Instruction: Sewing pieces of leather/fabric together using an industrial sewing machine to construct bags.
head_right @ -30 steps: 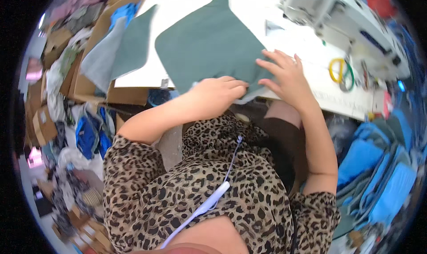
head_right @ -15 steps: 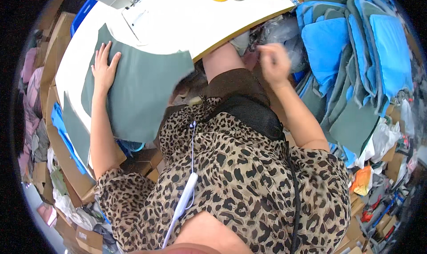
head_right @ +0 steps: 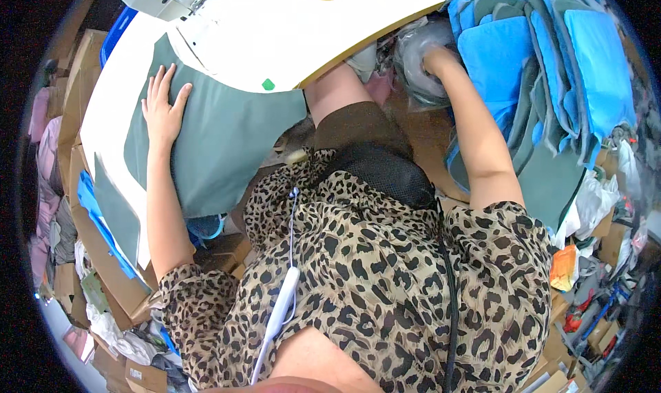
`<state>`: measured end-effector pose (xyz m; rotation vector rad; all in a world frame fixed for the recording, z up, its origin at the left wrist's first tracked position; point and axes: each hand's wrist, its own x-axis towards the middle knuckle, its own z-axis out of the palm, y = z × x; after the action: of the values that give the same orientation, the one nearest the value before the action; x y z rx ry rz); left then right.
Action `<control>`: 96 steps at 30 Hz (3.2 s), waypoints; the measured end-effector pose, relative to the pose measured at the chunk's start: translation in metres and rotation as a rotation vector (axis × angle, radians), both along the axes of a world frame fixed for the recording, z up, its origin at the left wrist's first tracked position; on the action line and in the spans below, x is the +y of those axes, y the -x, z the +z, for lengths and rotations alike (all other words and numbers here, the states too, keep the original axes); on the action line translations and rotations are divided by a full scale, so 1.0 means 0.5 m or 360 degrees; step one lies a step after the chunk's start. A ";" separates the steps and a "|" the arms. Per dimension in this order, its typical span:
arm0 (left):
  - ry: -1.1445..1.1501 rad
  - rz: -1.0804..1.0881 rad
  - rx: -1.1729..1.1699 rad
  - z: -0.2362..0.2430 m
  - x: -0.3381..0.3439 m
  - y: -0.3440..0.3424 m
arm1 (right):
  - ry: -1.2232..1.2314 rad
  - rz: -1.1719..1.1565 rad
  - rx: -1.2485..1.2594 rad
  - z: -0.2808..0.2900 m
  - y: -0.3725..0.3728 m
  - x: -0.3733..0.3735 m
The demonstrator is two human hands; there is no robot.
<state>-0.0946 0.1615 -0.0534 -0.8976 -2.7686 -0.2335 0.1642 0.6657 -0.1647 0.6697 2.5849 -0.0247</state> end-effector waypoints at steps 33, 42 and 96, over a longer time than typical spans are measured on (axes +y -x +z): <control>-0.1483 -0.0586 -0.1843 0.166 0.101 -0.179 | 0.2662 0.0057 0.1338 0.345 0.153 -0.494; -0.1272 -0.0690 -0.1755 0.174 0.047 -0.177 | 0.2572 0.0393 0.1383 0.312 0.162 -0.580; -0.0344 -0.0808 0.0284 0.075 0.094 -0.014 | 0.0654 0.1643 0.1727 0.284 0.276 -0.516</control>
<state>-0.0877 0.2086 -0.0158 -1.4631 -2.2575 -0.4954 0.0261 0.4075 -0.0227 -1.1714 3.3667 -0.7191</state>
